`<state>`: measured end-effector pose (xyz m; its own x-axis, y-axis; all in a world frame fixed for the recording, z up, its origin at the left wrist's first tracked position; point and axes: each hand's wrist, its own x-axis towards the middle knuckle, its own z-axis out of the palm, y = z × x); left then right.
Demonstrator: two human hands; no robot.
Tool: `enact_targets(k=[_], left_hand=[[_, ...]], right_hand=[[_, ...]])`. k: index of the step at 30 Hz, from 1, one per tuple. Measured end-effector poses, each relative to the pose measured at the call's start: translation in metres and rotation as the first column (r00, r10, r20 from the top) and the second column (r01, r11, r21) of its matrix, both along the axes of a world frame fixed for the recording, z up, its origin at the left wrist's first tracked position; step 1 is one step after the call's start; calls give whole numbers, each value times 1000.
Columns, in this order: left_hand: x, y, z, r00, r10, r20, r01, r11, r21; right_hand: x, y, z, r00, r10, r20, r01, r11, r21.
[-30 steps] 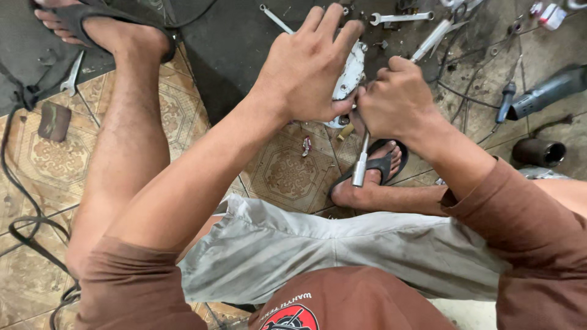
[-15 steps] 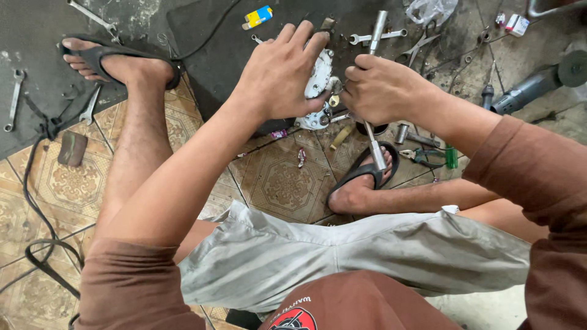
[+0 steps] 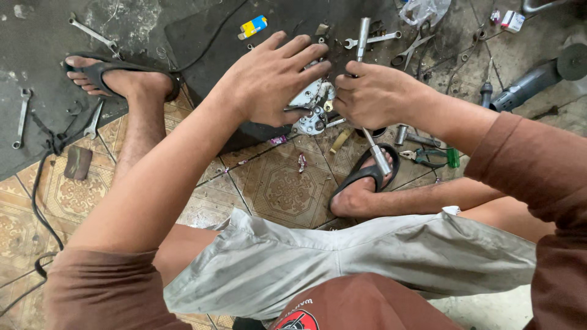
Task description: The person is repairing a small engine component on the floor. They use a socket wrench and hammer to tighten bolts and adjust parts of the engine casing.
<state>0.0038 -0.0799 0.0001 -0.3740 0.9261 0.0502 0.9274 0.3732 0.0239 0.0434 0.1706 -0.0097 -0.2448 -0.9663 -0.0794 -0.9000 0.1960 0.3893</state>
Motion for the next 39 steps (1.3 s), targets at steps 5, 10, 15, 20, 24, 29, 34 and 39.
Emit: enact_targets(k=[5, 10, 15, 20, 24, 29, 34, 39], left_hand=[[-3, 7, 5, 995, 41, 91, -39, 999, -28], [6, 9, 2, 959, 232, 161, -246, 967, 71], [23, 12, -6, 885, 409, 224, -456, 861, 227], [25, 14, -13, 877, 431, 211, -475, 845, 247], [23, 13, -17, 877, 432, 208, -477, 835, 275], [23, 18, -23, 859, 468, 209, -512, 797, 321], [24, 19, -32, 847, 481, 225, -531, 766, 363], [23, 19, -35, 850, 477, 223, -526, 754, 393]], right_hand=[[-5, -8, -3, 994, 108, 1, -108, 989, 101], [-19, -13, -7, 957, 288, 17, -288, 949, 126], [-19, -14, -16, 952, 304, -41, -300, 950, 84], [-14, -14, -26, 976, 214, -32, -215, 975, -48], [-15, -18, -32, 978, 208, -13, -206, 976, 63], [-22, -16, -34, 970, 242, -30, -243, 969, -48], [-24, -14, -39, 972, 234, 12, -233, 971, -43], [-26, -12, -39, 974, 226, 15, -223, 969, -105]])
